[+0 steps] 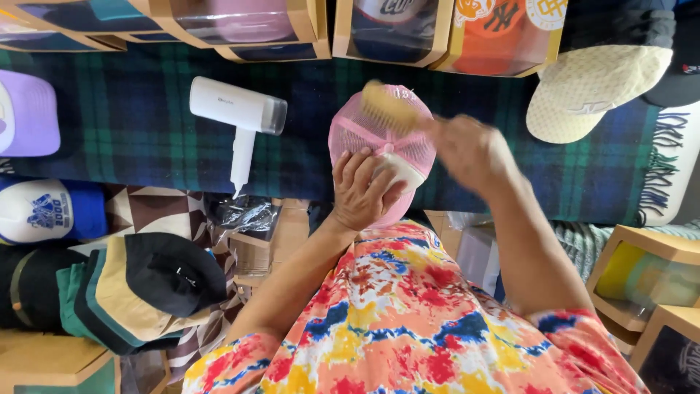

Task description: The person cleans a pink baseball cap by first brushing the inside and outside with a wooden brush. They then use a handheld steamer to apply steam to the cap's surface, holding it in place with their other hand.

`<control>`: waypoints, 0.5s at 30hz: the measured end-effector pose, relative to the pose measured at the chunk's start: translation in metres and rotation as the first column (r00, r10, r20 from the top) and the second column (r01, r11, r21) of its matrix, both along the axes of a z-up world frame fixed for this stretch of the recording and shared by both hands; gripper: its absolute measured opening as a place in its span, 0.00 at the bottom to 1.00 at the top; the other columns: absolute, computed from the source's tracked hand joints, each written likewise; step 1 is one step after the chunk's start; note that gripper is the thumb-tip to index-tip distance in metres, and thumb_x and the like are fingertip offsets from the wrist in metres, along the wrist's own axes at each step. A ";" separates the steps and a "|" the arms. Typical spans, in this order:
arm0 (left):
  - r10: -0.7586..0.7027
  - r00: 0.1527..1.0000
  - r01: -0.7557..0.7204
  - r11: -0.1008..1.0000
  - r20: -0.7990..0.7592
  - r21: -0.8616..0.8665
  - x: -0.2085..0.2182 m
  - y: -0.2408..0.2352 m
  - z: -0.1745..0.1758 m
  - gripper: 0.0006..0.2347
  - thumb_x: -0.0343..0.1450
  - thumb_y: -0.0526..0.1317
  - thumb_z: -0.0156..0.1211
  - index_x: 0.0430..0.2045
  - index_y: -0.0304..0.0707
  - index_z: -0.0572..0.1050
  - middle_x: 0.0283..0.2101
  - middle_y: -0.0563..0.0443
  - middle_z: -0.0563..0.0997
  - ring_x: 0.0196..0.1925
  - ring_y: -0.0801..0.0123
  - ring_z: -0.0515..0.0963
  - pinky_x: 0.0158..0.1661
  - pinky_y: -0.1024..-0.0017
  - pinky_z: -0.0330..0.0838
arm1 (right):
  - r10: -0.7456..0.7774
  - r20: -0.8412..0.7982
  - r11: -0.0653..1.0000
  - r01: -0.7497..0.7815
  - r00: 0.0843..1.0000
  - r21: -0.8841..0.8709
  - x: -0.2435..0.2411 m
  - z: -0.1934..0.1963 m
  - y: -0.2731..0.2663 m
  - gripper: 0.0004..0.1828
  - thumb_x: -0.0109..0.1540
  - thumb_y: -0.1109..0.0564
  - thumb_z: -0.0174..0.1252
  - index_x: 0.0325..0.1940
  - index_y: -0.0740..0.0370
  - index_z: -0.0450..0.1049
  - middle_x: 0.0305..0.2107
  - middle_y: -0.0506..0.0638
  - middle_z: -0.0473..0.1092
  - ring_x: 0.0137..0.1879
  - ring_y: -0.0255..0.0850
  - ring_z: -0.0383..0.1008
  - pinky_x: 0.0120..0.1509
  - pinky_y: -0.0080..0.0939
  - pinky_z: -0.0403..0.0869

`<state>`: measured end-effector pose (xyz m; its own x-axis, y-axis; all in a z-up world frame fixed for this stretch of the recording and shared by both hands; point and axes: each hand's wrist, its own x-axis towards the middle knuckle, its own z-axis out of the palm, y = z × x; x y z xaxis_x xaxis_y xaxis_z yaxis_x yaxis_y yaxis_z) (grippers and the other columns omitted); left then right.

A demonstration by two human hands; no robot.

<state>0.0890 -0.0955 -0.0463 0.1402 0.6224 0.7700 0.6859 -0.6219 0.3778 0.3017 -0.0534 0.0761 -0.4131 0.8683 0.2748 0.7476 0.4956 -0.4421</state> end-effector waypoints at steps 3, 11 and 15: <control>0.020 0.999 -0.020 1.000 -0.027 -0.004 -0.002 -0.005 0.002 0.11 0.73 0.53 0.59 0.40 0.51 0.78 0.49 0.47 0.77 0.59 0.50 0.76 0.64 0.46 0.63 | -0.087 -0.251 0.991 0.058 0.964 -0.120 0.029 -0.047 0.025 0.11 0.74 0.57 0.58 0.44 0.70 0.78 0.51 0.58 0.79 0.53 0.57 0.79 0.48 0.53 0.77; -0.003 0.998 0.005 1.000 -0.057 0.026 -0.004 0.000 -0.002 0.11 0.71 0.52 0.62 0.42 0.53 0.77 0.51 0.47 0.75 0.60 0.49 0.76 0.64 0.45 0.63 | -0.381 -0.203 0.916 0.338 0.902 -0.217 0.007 -0.032 -0.019 0.17 0.72 0.59 0.53 0.65 0.67 0.73 0.46 0.67 0.76 0.51 0.66 0.76 0.50 0.62 0.76; -0.035 0.998 0.036 0.999 -0.058 0.017 -0.009 0.003 -0.005 0.10 0.74 0.52 0.57 0.38 0.52 0.78 0.49 0.47 0.75 0.60 0.48 0.76 0.63 0.45 0.64 | -0.238 -0.093 0.971 0.235 0.967 -0.045 -0.012 -0.018 -0.055 0.16 0.67 0.53 0.59 0.59 0.48 0.80 0.34 0.48 0.73 0.39 0.51 0.79 0.39 0.48 0.78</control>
